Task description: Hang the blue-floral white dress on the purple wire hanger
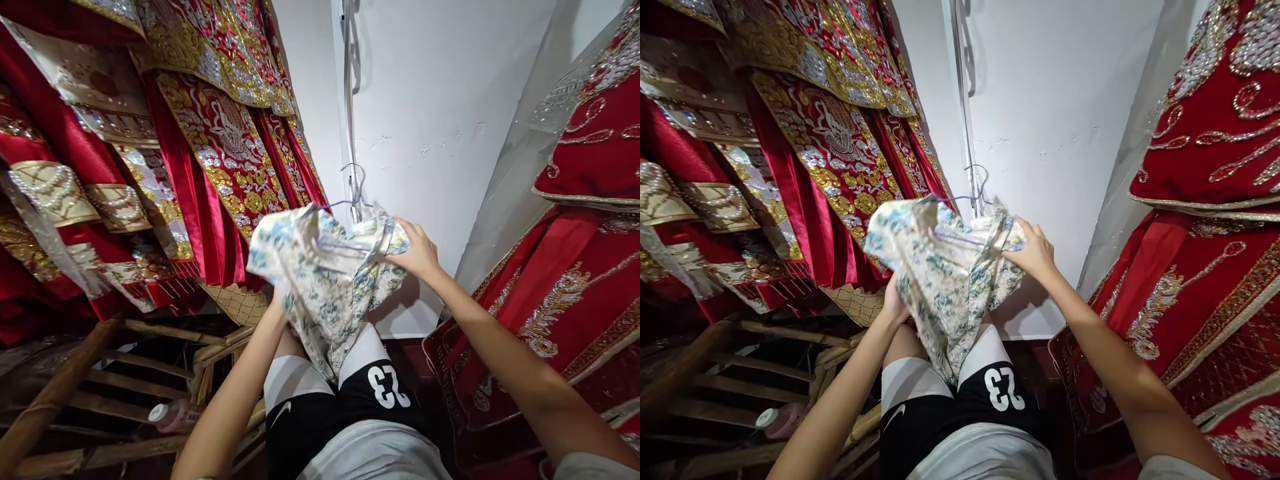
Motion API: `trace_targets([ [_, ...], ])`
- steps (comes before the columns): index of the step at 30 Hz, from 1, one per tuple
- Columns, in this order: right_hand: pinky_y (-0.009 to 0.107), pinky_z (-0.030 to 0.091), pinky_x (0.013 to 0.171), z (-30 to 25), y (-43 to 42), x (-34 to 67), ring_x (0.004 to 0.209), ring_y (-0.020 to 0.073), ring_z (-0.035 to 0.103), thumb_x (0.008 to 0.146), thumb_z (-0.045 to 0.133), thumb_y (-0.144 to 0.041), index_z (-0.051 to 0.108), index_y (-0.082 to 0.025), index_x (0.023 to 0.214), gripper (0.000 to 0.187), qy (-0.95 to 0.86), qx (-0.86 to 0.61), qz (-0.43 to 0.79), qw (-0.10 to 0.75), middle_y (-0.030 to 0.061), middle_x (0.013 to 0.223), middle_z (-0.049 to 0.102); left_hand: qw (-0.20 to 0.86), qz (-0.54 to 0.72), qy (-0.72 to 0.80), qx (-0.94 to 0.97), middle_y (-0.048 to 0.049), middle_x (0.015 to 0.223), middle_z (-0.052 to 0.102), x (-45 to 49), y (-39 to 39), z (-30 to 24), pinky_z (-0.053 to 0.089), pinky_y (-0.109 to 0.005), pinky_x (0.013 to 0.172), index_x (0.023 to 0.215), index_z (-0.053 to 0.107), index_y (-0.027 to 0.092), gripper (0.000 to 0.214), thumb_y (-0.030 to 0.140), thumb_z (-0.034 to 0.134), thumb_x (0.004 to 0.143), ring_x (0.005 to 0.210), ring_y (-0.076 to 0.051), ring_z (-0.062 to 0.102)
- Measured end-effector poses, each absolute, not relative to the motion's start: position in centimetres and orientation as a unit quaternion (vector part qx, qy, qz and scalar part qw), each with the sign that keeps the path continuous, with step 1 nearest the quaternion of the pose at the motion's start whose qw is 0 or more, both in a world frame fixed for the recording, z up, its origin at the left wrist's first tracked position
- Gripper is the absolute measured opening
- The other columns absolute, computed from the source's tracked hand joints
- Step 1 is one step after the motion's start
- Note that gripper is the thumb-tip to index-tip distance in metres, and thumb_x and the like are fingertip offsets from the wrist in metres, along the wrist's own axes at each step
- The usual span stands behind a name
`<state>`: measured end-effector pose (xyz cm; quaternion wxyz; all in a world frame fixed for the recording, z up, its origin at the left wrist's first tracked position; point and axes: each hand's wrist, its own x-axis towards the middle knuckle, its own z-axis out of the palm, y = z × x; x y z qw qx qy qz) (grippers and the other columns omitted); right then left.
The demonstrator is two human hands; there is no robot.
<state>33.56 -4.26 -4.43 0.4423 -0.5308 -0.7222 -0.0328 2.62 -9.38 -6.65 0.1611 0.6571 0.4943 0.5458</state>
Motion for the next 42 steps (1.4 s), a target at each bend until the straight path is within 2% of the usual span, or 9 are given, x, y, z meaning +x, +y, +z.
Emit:
trace_targets([
  [2,0.045,0.052,0.086,-3.6,-3.3,34.7,0.11,0.0392,0.062,0.069,0.076,-0.051,0.05,-0.029,0.15,0.087,-0.678,-0.587,-0.027,0.442,0.0117,0.12,0.062,0.256,0.587,0.471,0.607,-0.0117,0.099,0.078,2.5,-9.7,-9.4,0.057,-0.038,0.096,0.113,0.074,0.015,0.059,0.052,0.029,0.101,0.107,-0.027,0.072],
  [5,0.048,0.05,0.089,-2.5,-1.9,34.7,0.111,0.0403,0.061,0.069,0.076,-0.055,0.052,-0.027,0.149,0.088,-0.662,-0.607,-0.022,0.438,0.0132,0.118,0.062,0.413,0.625,0.435,0.499,-0.0113,0.127,0.073,3.6,-9.9,-13.2,0.041,-0.046,0.117,0.123,0.07,0.021,0.056,0.062,0.063,0.086,0.133,-0.033,0.059],
  [9,0.049,0.049,0.092,-2.5,-1.6,33.2,0.113,0.0402,0.06,0.067,0.078,-0.053,0.049,-0.027,0.153,0.094,-0.717,-0.545,-0.035,0.433,0.0134,0.12,0.062,0.437,0.619,0.467,0.456,-0.0125,0.147,0.059,6.1,-10.2,-17.4,0.036,-0.044,0.121,0.134,0.061,0.023,0.075,0.045,0.087,0.067,0.142,-0.034,0.049],
  [12,0.056,0.041,0.106,-3.7,-3.5,32.9,0.128,0.0418,0.052,0.071,0.077,-0.05,0.048,-0.028,0.153,0.09,-0.747,-0.493,-0.029,0.444,0.0145,0.137,0.057,0.449,0.643,0.471,0.403,-0.0124,0.152,0.054,7.5,-11.4,-20.0,0.036,-0.042,0.122,0.137,0.058,0.026,0.079,0.043,0.088,0.067,0.146,-0.032,0.045],
  [16,0.055,0.036,0.115,-7.4,-8.1,33.2,0.137,0.0357,0.048,0.084,0.068,-0.053,0.066,-0.028,0.13,0.053,-0.714,-0.427,0.092,0.547,0.011,0.143,0.058,0.51,0.624,0.466,0.366,-0.014,0.144,0.062,7.9,-13.8,-22.0,0.04,-0.048,0.119,0.134,0.062,0.025,0.073,0.046,0.086,0.069,0.139,-0.035,0.053],
  [21,0.045,0.054,0.079,-13.4,-11.5,29.8,0.083,0.0294,0.066,0.08,0.067,-0.063,0.067,-0.024,0.084,0.039,-0.558,-0.445,0.33,0.618,0.0092,0.084,0.07,0.491,0.616,0.462,0.408,-0.0123,0.136,0.067,8.8,-15.7,-22.1,0.036,-0.048,0.121,0.135,0.062,0.024,0.075,0.047,0.086,0.068,0.138,-0.034,0.054],
  [25,0.034,0.045,0.061,-14.8,-10.6,25.8,0.064,0.0214,0.056,0.072,0.073,-0.066,0.058,-0.025,0.075,0.043,-0.581,-0.44,0.4,0.557,0.003,0.069,0.061,0.474,0.602,0.463,0.445,-0.0131,0.136,0.067,9.6,-16.3,-21.7,0.036,-0.047,0.121,0.135,0.062,0.023,0.071,0.05,0.083,0.072,0.137,-0.033,0.055],
  [29,0.029,0.028,0.053,-14.5,-10.1,24.8,0.053,0.0151,0.039,0.085,0.058,-0.062,0.04,-0.026,0.064,0.046,-0.645,-0.489,0.341,0.478,-0.0048,0.054,0.04,0.448,0.6,0.469,0.469,-0.0123,0.135,0.067,9.5,-17.0,-20.8,0.035,-0.044,0.122,0.133,0.064,0.023,0.066,0.048,0.081,0.074,0.139,-0.032,0.053],
  [42,0.027,0.028,0.051,-15.4,-11.0,24.6,0.049,0.0124,0.038,0.083,0.064,-0.041,0.057,-0.023,0.091,0.022,-0.582,-0.436,0.362,0.583,-0.0088,0.056,0.039,0.425,0.576,0.477,0.51,-0.0174,0.135,0.066,9.9,-17.4,-20.5,0.036,-0.05,0.119,0.135,0.062,0.016,0.071,0.054,0.078,0.077,0.137,-0.036,0.053],
])
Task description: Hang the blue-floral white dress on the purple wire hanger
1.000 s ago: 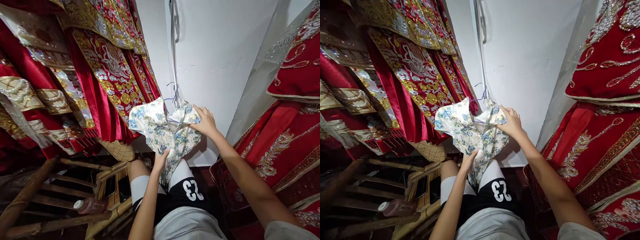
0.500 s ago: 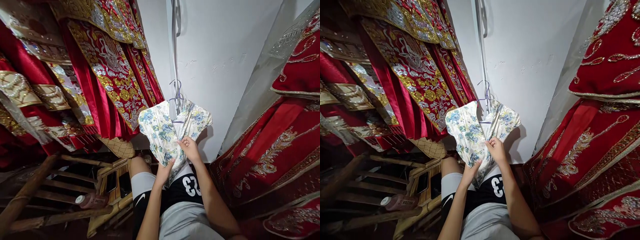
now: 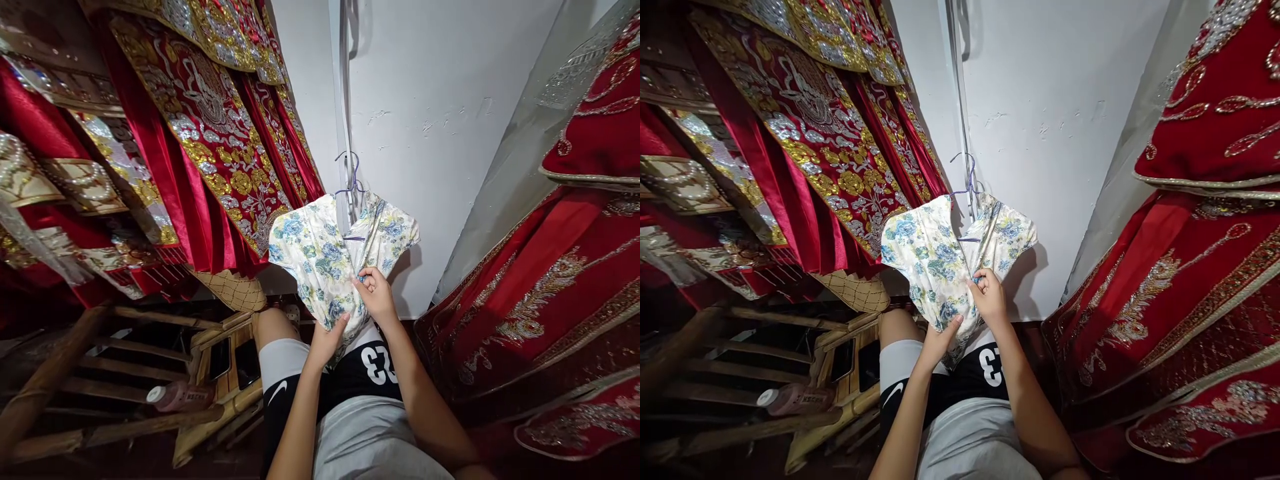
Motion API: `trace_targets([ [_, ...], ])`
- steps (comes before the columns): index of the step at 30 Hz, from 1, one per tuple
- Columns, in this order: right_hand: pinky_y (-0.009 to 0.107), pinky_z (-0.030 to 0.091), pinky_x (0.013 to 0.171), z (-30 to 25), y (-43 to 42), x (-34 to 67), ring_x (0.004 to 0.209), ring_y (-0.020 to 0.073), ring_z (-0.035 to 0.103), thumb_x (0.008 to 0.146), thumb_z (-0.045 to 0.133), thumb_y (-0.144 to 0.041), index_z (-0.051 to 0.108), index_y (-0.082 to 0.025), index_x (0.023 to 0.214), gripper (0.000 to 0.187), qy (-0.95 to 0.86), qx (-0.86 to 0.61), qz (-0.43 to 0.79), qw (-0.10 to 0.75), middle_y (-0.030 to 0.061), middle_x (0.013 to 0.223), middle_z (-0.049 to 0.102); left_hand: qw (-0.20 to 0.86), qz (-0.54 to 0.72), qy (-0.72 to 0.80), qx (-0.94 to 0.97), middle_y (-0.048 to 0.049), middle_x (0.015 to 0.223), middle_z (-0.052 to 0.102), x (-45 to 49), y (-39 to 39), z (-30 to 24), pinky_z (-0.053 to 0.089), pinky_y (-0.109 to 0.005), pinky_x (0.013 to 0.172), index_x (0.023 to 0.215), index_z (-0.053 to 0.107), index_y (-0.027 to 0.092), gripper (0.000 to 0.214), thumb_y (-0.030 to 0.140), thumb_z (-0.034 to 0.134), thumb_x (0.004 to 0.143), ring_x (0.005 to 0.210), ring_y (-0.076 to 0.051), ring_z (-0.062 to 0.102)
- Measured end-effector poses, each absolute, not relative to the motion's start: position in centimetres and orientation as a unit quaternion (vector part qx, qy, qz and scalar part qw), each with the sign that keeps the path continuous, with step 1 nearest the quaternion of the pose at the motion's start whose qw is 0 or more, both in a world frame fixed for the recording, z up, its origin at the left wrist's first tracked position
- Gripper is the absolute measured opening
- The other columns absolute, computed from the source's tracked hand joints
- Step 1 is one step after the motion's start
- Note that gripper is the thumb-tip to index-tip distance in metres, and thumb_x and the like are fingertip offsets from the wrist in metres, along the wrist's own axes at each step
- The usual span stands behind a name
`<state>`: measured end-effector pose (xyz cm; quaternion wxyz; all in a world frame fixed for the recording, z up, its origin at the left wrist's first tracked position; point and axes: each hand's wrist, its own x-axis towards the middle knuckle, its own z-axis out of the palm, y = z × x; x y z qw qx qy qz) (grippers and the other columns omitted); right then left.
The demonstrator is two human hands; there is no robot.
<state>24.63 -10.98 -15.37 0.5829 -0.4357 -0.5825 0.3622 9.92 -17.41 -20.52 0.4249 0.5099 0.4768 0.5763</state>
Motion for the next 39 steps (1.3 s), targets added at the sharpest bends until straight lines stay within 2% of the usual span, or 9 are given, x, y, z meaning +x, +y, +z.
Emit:
trace_targets([
  [5,0.027,0.027,0.049,-15.0,-11.6,25.0,0.049,0.0123,0.037,0.082,0.066,-0.042,0.066,-0.021,0.094,0.025,-0.591,-0.418,0.378,0.577,-0.0077,0.055,0.038,0.424,0.587,0.463,0.512,-0.0173,0.137,0.065,9.9,-17.3,-20.9,0.033,-0.051,0.122,0.133,0.064,0.017,0.067,0.053,0.078,0.078,0.14,-0.036,0.051],
  [10,0.027,0.023,0.049,-15.6,-11.1,25.1,0.045,0.011,0.033,0.076,0.071,-0.046,0.057,-0.022,0.08,0.028,-0.577,-0.466,0.373,0.558,-0.0098,0.049,0.037,0.42,0.596,0.458,0.508,-0.0172,0.136,0.066,10.2,-17.4,-20.8,0.033,-0.051,0.121,0.131,0.065,0.016,0.066,0.051,0.079,0.078,0.139,-0.035,0.052],
  [18,0.027,0.02,0.051,-14.0,-12.2,25.5,0.05,0.011,0.032,0.086,0.057,-0.04,0.048,-0.022,0.066,0.029,-0.63,-0.435,0.391,0.512,-0.0071,0.053,0.034,0.381,0.616,0.493,0.483,-0.0182,0.126,0.07,9.2,-17.1,-21.6,0.043,-0.052,0.113,0.124,0.067,0.014,0.06,0.05,0.078,0.078,0.127,-0.036,0.062],
  [20,0.027,0.023,0.053,-13.4,-12.7,25.8,0.053,0.0115,0.035,0.086,0.056,-0.038,0.049,-0.022,0.065,0.027,-0.64,-0.413,0.405,0.506,-0.006,0.055,0.036,0.307,0.647,0.523,0.463,-0.0198,0.136,0.063,8.6,-17.0,-21.6,0.044,-0.052,0.112,0.131,0.061,0.015,0.063,0.05,0.076,0.08,0.128,-0.036,0.06],
  [24,0.027,0.026,0.054,-12.3,-13.8,25.9,0.056,0.0125,0.038,0.084,0.057,-0.034,0.057,-0.02,0.065,0.024,-0.675,-0.416,0.404,0.455,-0.0039,0.056,0.043,0.053,0.692,0.538,0.479,-0.0194,0.164,0.03,8.4,-17.0,-20.3,0.038,-0.051,0.116,0.148,0.042,0.023,0.073,0.039,0.075,0.084,0.146,-0.034,0.038],
  [26,0.027,0.024,0.053,-11.5,-14.4,25.7,0.055,0.012,0.036,0.084,0.055,-0.032,0.055,-0.019,0.063,0.024,-0.709,-0.417,0.392,0.413,-0.0041,0.056,0.043,0.013,0.664,0.499,0.556,-0.0171,0.155,0.042,9.2,-16.8,-19.4,0.04,-0.049,0.113,0.137,0.053,0.024,0.052,0.033,0.071,0.088,0.142,-0.032,0.044],
  [29,0.027,0.021,0.053,-9.7,-15.0,25.3,0.054,0.0109,0.032,0.085,0.051,-0.029,0.048,-0.02,0.058,0.028,-0.763,-0.411,0.358,0.348,-0.0052,0.055,0.038,0.055,0.639,0.436,0.631,-0.0102,0.112,0.067,10.7,-16.5,-18.4,0.052,-0.041,0.096,0.108,0.065,0.022,0.014,0.027,0.059,0.096,0.109,-0.024,0.064],
  [34,0.027,0.022,0.054,-7.7,-12.8,25.6,0.055,0.0114,0.037,0.085,0.048,-0.025,0.047,-0.02,0.058,0.027,-0.826,-0.386,0.275,0.304,-0.0044,0.055,0.042,0.082,0.649,0.436,0.618,-0.0056,0.092,0.066,11.1,-16.2,-17.8,0.053,-0.031,0.078,0.098,0.064,0.02,0.01,0.025,0.055,0.098,0.086,-0.019,0.065],
  [39,0.027,0.027,0.059,-4.6,-5.2,26.7,0.058,0.0131,0.043,0.086,0.046,-0.025,0.053,-0.019,0.063,0.024,-0.83,-0.385,0.165,0.367,-0.0023,0.059,0.052,0.085,0.603,0.46,0.646,-0.0027,0.081,0.06,9.8,-16.4,-17.7,0.049,-0.029,0.072,0.088,0.063,0.019,0.013,0.026,0.055,0.097,0.077,-0.018,0.061],
])
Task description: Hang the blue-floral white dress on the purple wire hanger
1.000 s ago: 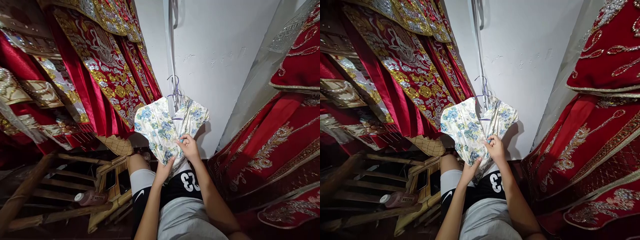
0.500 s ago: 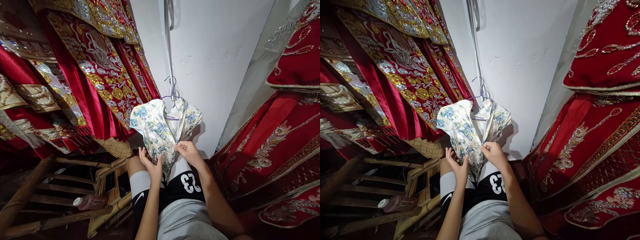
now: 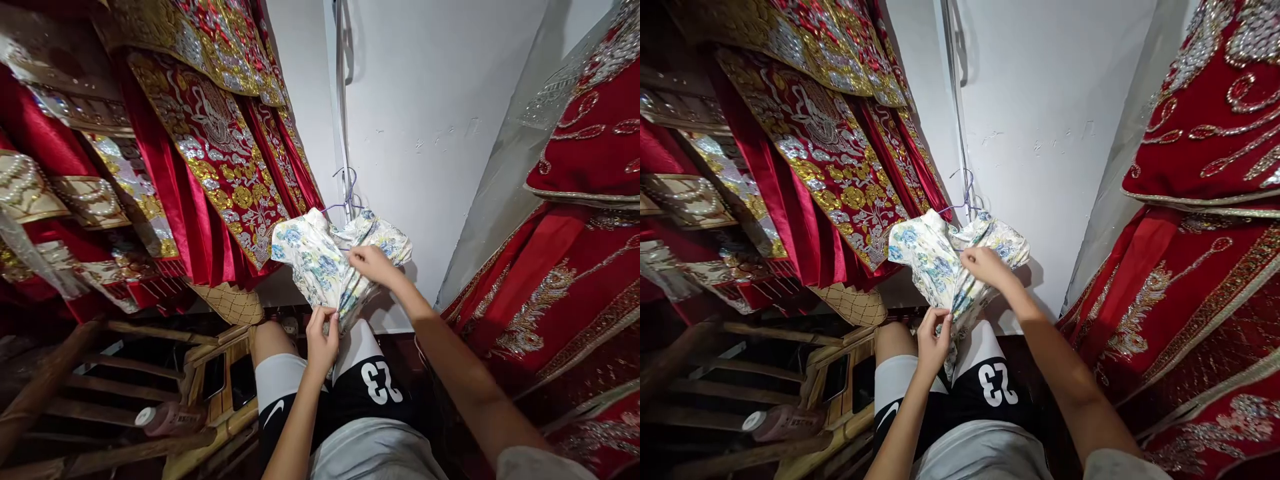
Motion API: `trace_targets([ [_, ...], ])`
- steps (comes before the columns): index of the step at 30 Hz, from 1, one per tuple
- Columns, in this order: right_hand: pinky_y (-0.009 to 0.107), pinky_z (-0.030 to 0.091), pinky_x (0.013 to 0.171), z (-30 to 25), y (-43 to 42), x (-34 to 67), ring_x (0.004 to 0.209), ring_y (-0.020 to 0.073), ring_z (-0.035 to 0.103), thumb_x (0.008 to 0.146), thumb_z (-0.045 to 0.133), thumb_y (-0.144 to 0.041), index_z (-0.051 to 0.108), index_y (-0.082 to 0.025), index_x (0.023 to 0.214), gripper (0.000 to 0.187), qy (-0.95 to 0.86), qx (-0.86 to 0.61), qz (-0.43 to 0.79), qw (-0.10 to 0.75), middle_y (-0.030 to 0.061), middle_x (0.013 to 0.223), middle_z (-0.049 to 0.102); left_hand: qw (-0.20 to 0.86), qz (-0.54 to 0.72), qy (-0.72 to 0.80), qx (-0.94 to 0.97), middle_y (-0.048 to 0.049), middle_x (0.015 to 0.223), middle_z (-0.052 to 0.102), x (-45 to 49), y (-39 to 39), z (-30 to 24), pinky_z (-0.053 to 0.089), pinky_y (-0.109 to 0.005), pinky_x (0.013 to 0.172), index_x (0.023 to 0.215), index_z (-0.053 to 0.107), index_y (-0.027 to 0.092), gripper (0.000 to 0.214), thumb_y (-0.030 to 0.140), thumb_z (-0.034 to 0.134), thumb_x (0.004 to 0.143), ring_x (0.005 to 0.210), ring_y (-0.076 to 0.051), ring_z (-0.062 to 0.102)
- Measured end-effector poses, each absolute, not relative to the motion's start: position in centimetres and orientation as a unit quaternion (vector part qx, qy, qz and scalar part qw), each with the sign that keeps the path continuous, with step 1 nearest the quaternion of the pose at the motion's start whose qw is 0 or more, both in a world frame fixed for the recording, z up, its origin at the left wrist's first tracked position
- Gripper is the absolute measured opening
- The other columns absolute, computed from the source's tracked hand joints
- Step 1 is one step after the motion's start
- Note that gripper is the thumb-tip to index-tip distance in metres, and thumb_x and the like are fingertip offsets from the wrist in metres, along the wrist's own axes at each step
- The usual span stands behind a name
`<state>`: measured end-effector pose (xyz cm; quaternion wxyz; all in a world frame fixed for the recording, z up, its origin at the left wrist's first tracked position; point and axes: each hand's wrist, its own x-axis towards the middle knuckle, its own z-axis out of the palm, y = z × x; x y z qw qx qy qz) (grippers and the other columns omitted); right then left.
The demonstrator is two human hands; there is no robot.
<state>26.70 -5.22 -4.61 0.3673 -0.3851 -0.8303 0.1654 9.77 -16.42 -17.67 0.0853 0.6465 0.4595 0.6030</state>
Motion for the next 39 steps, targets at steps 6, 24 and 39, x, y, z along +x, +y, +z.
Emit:
trace_targets([
  [6,0.03,0.021,0.059,1.1,0.8,27.7,0.055,0.0128,0.031,0.079,0.053,-0.02,0.041,-0.021,0.052,0.03,-0.773,-0.436,0.081,0.453,-0.0031,0.05,0.04,0.156,0.57,0.471,0.655,-0.0029,0.078,0.058,10.3,-17.2,-18.5,0.047,-0.029,0.068,0.085,0.062,0.021,0.018,0.031,0.054,0.097,0.074,-0.02,0.059],
  [24,0.024,0.03,0.053,-0.9,-2.1,26.1,0.054,0.0111,0.04,0.074,0.055,-0.031,0.06,-0.018,0.063,0.019,-0.628,-0.331,0.333,0.62,-0.0024,0.055,0.049,-0.036,0.534,0.339,0.774,-0.0061,0.089,0.069,12.0,-4.2,0.1,0.046,-0.031,0.081,0.096,0.067,0.018,0.017,0.026,0.052,0.1,0.085,-0.02,0.063],
  [39,0.023,0.019,0.045,-16.1,-9.6,23.0,0.044,0.0084,0.026,0.067,0.052,-0.044,0.053,-0.021,0.052,0.028,-0.507,-0.411,0.493,0.575,-0.007,0.044,0.034,0.358,0.792,0.38,0.317,0.0021,0.064,0.048,-2.3,-2.4,-4.8,0.053,-0.033,0.09,0.067,0.03,0.022,0.039,0.013,0.03,0.105,0.072,-0.01,0.056],
])
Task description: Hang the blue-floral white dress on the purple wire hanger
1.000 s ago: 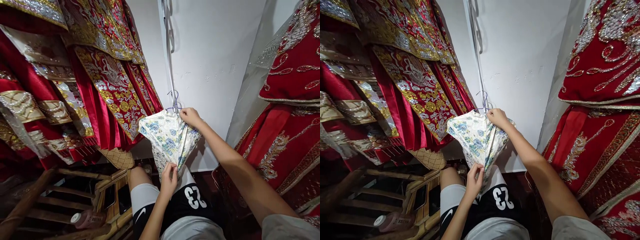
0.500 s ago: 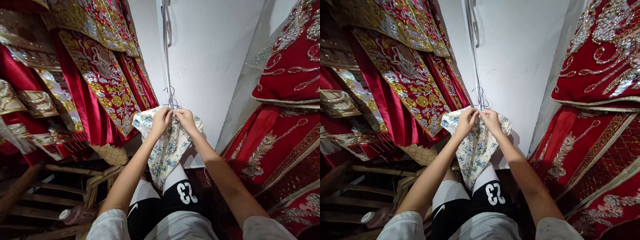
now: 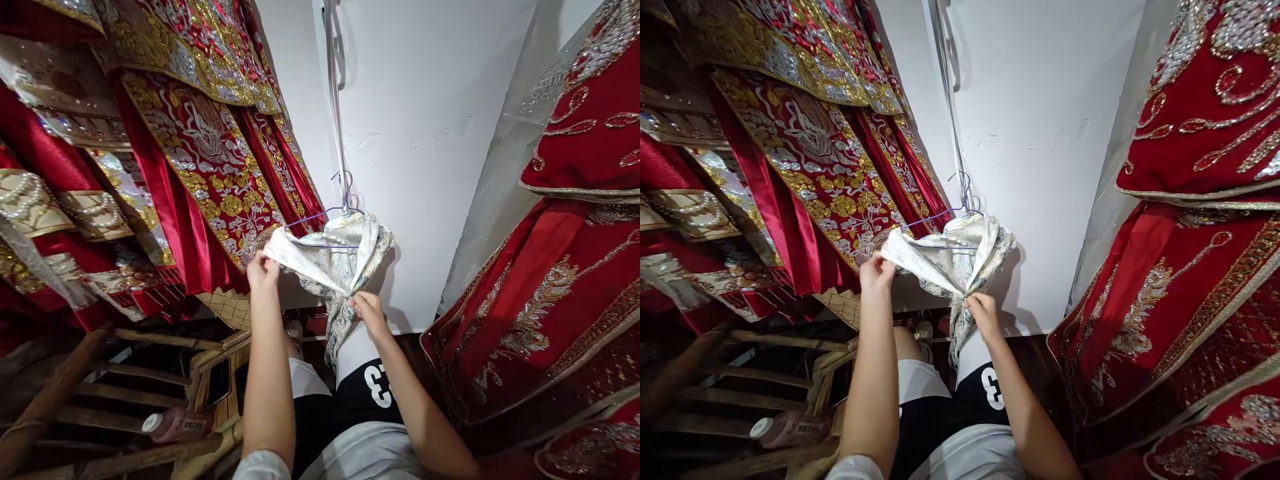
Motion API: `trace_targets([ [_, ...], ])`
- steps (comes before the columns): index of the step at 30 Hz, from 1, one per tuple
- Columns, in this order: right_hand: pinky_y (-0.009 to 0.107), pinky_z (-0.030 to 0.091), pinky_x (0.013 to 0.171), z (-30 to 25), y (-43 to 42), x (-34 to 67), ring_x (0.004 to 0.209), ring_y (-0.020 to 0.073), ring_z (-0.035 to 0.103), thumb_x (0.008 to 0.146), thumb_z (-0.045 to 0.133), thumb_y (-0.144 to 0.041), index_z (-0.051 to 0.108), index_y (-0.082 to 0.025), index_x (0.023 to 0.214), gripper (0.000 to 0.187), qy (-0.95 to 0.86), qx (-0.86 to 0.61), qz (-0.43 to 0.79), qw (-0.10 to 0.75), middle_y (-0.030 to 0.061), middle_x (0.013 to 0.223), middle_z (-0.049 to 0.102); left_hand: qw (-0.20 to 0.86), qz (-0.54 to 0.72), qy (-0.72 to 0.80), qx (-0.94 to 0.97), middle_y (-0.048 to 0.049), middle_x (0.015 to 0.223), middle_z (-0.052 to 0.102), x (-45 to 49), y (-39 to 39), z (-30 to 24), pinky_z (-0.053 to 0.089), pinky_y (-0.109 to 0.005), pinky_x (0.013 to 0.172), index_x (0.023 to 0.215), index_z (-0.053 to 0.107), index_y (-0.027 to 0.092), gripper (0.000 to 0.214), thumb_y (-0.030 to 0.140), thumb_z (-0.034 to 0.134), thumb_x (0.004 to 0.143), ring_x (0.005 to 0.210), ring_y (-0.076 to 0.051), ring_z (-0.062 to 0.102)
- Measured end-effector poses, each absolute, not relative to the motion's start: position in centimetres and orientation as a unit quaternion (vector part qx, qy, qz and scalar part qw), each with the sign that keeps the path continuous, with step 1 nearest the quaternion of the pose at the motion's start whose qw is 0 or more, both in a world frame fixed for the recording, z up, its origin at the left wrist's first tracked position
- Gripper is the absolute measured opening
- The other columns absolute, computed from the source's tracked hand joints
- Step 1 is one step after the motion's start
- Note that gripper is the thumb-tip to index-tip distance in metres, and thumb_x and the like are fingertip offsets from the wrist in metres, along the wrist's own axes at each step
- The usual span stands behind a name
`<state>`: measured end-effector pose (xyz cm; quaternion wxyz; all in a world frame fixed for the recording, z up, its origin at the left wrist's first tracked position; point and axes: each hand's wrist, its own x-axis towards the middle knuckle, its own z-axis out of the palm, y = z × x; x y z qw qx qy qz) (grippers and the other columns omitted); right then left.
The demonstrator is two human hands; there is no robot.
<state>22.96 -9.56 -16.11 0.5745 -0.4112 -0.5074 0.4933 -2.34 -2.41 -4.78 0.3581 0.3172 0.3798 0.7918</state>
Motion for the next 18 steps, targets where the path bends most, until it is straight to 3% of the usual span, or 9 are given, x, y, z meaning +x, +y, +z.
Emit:
trace_targets([
  [3,0.023,0.017,0.044,-17.3,-10.1,23.2,0.041,0.0075,0.021,0.067,0.049,-0.047,0.049,-0.023,0.051,0.029,-0.492,-0.407,0.525,0.563,-0.0081,0.042,0.03,0.399,0.794,0.365,0.279,0.001,0.063,0.05,-0.8,-3.9,-10.5,0.055,-0.031,0.081,0.065,0.033,0.021,0.037,0.021,0.049,0.099,0.071,-0.012,0.058],
  [7,0.023,0.017,0.044,-17.2,-10.4,26.1,0.042,0.0076,0.022,0.067,0.052,-0.043,0.052,-0.022,0.049,0.028,-0.529,-0.405,0.549,0.505,-0.0068,0.041,0.033,0.431,0.802,0.34,0.237,0.0004,0.067,0.052,3.2,-6.2,-16.5,0.052,-0.028,0.08,0.068,0.046,0.021,0.028,0.027,0.06,0.091,0.073,-0.013,0.06],
  [13,0.024,0.032,0.047,-16.0,-12.0,29.4,0.045,0.012,0.045,0.068,0.072,-0.029,0.073,-0.017,0.059,0.015,-0.653,-0.394,0.584,0.277,0.0005,0.047,0.059,0.459,0.791,0.293,0.277,-0.0009,0.078,0.059,7.3,-9.6,-15.9,0.05,-0.027,0.078,0.077,0.059,0.02,0.024,0.037,0.075,0.076,0.075,-0.015,0.06],
  [15,0.025,0.037,0.05,-15.6,-12.1,28.8,0.052,0.0137,0.051,0.076,0.071,-0.041,0.076,-0.018,0.07,0.024,-0.654,-0.399,0.56,0.314,0.0024,0.058,0.065,0.464,0.76,0.279,0.36,-0.0027,0.084,0.062,8.5,-11.2,-14.0,0.051,-0.031,0.08,0.077,0.058,0.021,0.028,0.044,0.073,0.078,0.081,-0.019,0.062],
  [18,0.027,0.041,0.054,-15.2,-11.8,27.2,0.059,0.0154,0.054,0.081,0.061,-0.068,0.07,-0.02,0.074,0.05,-0.563,-0.393,0.549,0.477,0.0031,0.065,0.064,0.449,0.655,0.285,0.537,-0.0072,0.095,0.067,11.0,-14.0,-11.6,0.05,-0.04,0.095,0.077,0.059,0.022,0.033,0.052,0.064,0.086,0.104,-0.029,0.065],
])
